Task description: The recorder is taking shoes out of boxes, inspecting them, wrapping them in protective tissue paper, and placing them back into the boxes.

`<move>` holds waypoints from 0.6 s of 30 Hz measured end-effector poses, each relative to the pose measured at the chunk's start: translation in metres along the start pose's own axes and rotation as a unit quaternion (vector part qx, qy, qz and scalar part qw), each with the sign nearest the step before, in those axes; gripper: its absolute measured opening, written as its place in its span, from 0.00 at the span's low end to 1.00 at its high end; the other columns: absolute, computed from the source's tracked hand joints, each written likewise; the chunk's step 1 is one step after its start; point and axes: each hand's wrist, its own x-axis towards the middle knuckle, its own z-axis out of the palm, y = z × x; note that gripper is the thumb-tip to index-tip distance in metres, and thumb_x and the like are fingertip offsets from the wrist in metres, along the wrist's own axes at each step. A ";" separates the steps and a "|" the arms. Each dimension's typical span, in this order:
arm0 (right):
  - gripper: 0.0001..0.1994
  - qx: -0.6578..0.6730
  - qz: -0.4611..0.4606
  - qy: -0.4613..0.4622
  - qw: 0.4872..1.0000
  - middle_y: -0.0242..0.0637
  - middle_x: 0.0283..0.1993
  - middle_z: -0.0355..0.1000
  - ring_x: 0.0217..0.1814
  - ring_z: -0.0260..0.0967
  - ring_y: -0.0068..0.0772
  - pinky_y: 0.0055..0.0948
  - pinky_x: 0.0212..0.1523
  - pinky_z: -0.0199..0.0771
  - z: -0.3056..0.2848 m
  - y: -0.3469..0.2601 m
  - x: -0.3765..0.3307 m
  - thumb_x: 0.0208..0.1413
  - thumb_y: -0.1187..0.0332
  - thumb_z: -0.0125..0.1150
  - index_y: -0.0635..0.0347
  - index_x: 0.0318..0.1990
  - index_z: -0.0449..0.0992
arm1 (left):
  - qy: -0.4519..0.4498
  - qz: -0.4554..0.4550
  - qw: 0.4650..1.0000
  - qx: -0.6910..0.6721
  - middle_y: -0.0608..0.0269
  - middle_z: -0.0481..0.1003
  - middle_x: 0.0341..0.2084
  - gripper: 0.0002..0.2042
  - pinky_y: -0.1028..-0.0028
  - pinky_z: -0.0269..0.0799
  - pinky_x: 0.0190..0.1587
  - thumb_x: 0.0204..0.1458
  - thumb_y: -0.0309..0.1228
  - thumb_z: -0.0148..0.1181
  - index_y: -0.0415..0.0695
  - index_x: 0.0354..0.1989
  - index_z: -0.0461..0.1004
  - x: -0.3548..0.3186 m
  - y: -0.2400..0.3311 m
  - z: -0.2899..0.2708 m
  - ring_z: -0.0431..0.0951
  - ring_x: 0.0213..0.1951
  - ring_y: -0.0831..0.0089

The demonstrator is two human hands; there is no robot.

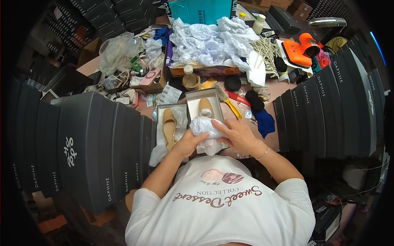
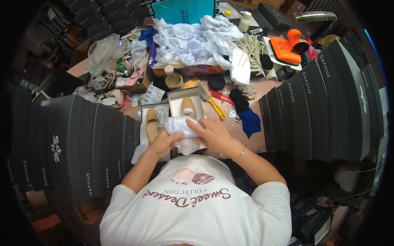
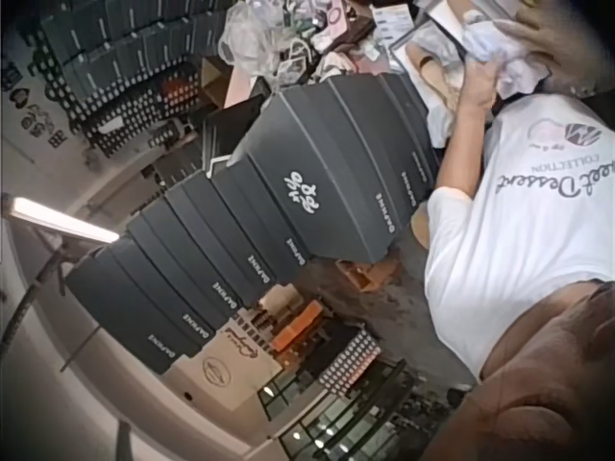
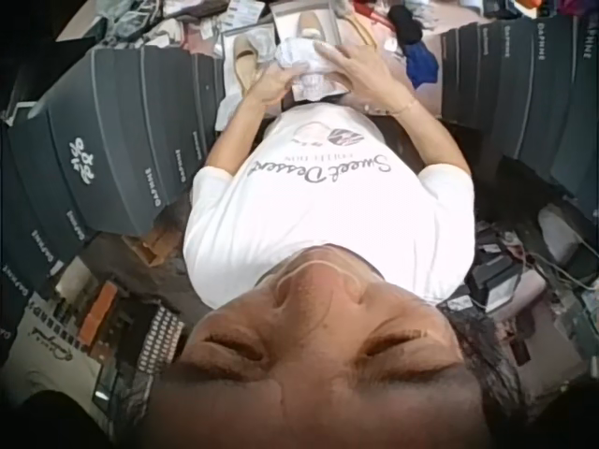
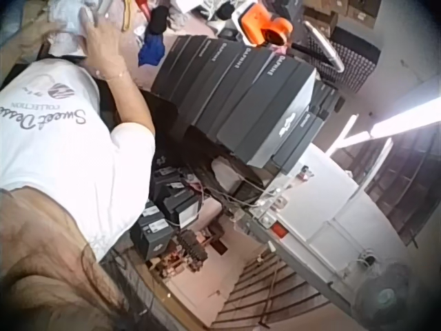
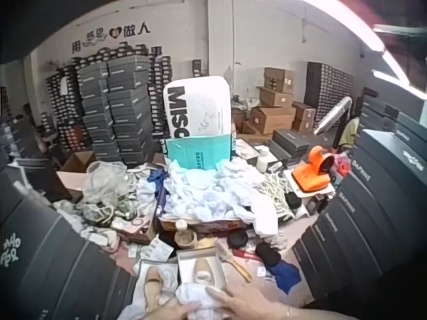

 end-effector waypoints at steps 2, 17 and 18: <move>0.34 0.209 -0.022 0.014 0.978 0.45 0.57 0.62 0.51 0.67 0.40 0.32 0.45 0.69 -0.008 0.009 0.003 0.47 0.62 0.65 0.57 0.62 0.59 | -0.034 -0.012 0.999 0.016 0.64 0.71 0.49 0.21 0.72 0.69 0.52 0.52 0.21 0.56 0.40 0.55 0.64 -0.002 0.003 -0.005 0.72 0.49 0.72; 0.15 0.097 0.082 0.013 0.992 0.34 0.32 0.68 0.35 0.70 0.29 0.30 0.34 0.69 0.030 0.004 -0.001 0.43 0.77 0.56 0.59 0.43 0.71 | 0.027 -0.023 0.982 -0.188 0.61 0.68 0.51 0.26 0.69 0.67 0.54 0.55 0.27 0.56 0.40 0.61 0.55 -0.020 -0.031 0.005 0.69 0.52 0.73; 0.15 0.260 0.147 -0.032 0.954 0.34 0.34 0.69 0.38 0.70 0.26 0.27 0.37 0.69 0.037 0.010 -0.004 0.44 0.78 0.54 0.60 0.43 0.71 | 0.029 -0.007 0.982 -0.188 0.61 0.69 0.50 0.24 0.69 0.67 0.54 0.56 0.27 0.55 0.40 0.60 0.56 -0.023 -0.036 0.007 0.70 0.52 0.74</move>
